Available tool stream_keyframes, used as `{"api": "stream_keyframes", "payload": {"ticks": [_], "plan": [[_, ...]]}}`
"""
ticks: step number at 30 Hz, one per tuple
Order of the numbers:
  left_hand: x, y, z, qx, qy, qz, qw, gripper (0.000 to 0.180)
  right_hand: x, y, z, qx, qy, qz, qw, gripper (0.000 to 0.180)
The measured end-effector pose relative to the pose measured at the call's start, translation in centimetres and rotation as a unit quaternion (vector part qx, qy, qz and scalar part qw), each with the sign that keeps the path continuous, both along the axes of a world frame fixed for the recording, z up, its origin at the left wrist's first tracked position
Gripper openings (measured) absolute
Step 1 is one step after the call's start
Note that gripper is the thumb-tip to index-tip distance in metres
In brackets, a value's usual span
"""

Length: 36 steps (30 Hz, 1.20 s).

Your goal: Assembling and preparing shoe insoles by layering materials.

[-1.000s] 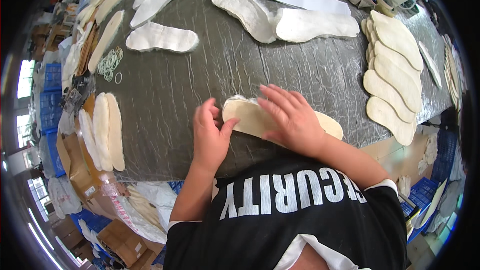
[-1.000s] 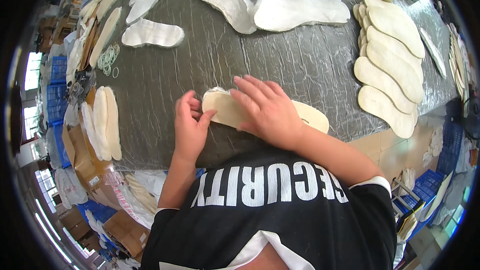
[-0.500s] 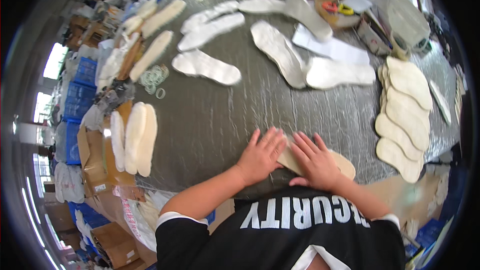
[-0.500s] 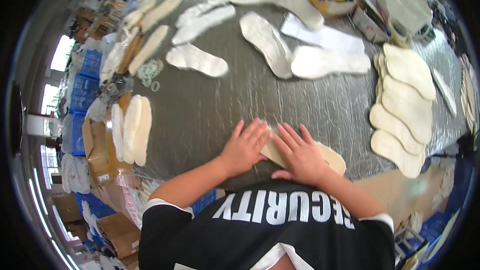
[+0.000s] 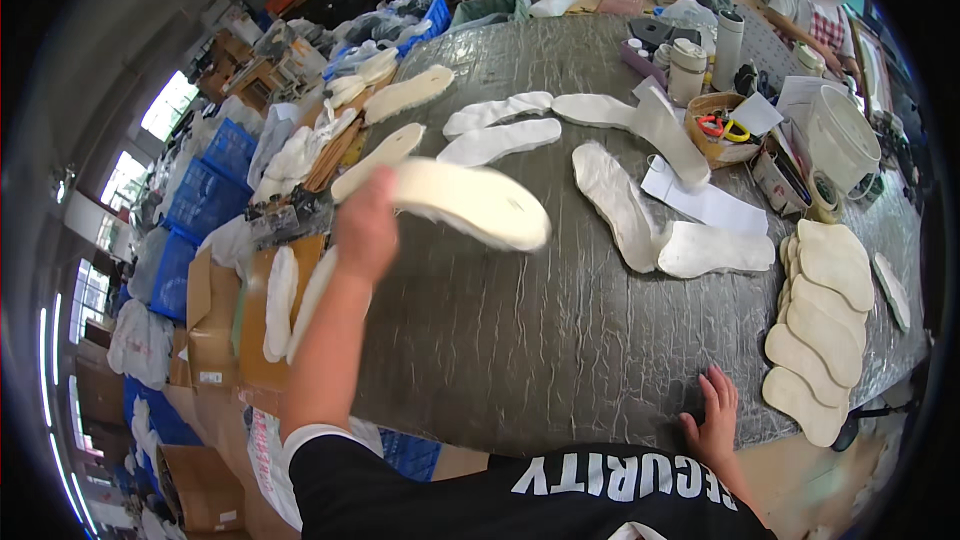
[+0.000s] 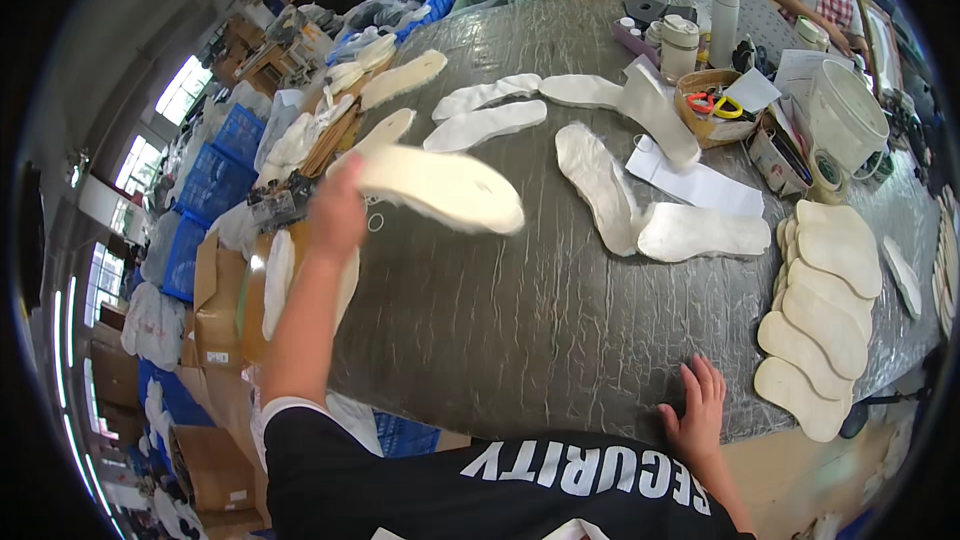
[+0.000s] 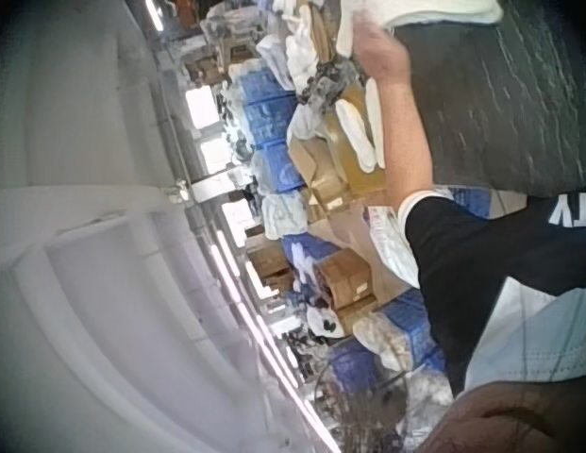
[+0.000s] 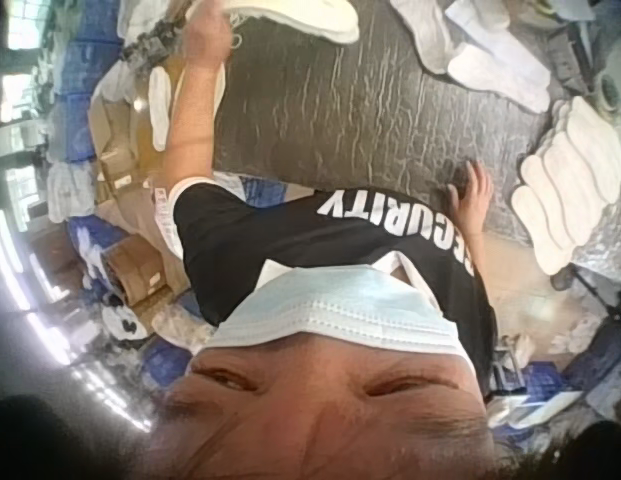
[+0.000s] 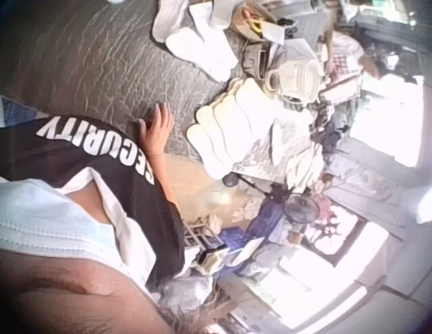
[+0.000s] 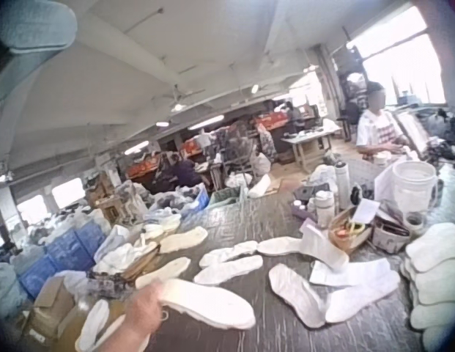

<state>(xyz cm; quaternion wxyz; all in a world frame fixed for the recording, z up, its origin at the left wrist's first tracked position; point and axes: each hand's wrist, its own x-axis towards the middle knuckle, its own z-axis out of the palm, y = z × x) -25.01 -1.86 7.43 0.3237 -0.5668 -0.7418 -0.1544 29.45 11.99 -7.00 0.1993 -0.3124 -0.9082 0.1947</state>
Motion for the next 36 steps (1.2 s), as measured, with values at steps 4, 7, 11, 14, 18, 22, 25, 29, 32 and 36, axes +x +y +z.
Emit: {"api": "stream_keyframes", "payload": {"ticks": [4, 7, 11, 14, 18, 22, 25, 29, 32, 36], "plan": [[-11.1, -1.5, 4.2, 0.015, 0.041, 0.147, 0.988, 0.05, -0.4, 0.2, -0.1, 0.002, -0.035, 0.009, 0.999, 0.067], [-13.8, -0.9, 2.2, -0.029, -0.009, 0.297, 0.955, 0.058, -0.1, 0.0, 0.1, 0.007, -0.044, 0.006, 0.999, 0.063], [-13.0, 2.1, -3.4, -0.065, -0.033, 0.172, 0.982, 0.055, -0.6, 0.1, 0.3, -0.001, -0.047, 0.005, 0.999, 0.058], [-7.3, 5.8, -7.9, -0.126, -0.216, -0.045, 0.967, 0.044, -0.6, 0.4, 0.4, -0.005, -0.051, 0.006, 0.999, 0.055], [3.0, 8.7, -10.9, -0.148, -0.096, -0.2, 0.964, 0.033, -0.2, 0.5, 0.4, 0.002, -0.052, 0.011, 0.999, 0.051], [6.5, 8.8, -13.2, -0.221, -0.034, -0.16, 0.961, 0.022, -0.2, 0.1, 0.5, 0.003, -0.054, 0.008, 0.999, 0.05], [10.5, 7.8, -12.3, -0.151, -0.123, -0.298, 0.934, 0.017, -0.3, -0.3, 1.2, -0.014, -0.033, 0.0, 0.999, 0.048], [17.6, 2.6, -9.6, -0.233, -0.198, -0.43, 0.85, 0.021, -0.3, -0.2, 1.1, -0.033, 0.025, -0.009, 0.999, 0.044], [18.6, -2.1, -8.9, -0.309, -0.188, -0.415, 0.835, 0.029, -2.1, 0.2, 1.4, -0.056, 0.079, -0.02, 0.995, 0.037], [17.7, -5.9, -6.8, -0.4, -0.072, -0.365, 0.838, 0.033, -8.5, 2.4, 2.2, -0.181, 0.132, -0.047, 0.973, 0.04]]}}
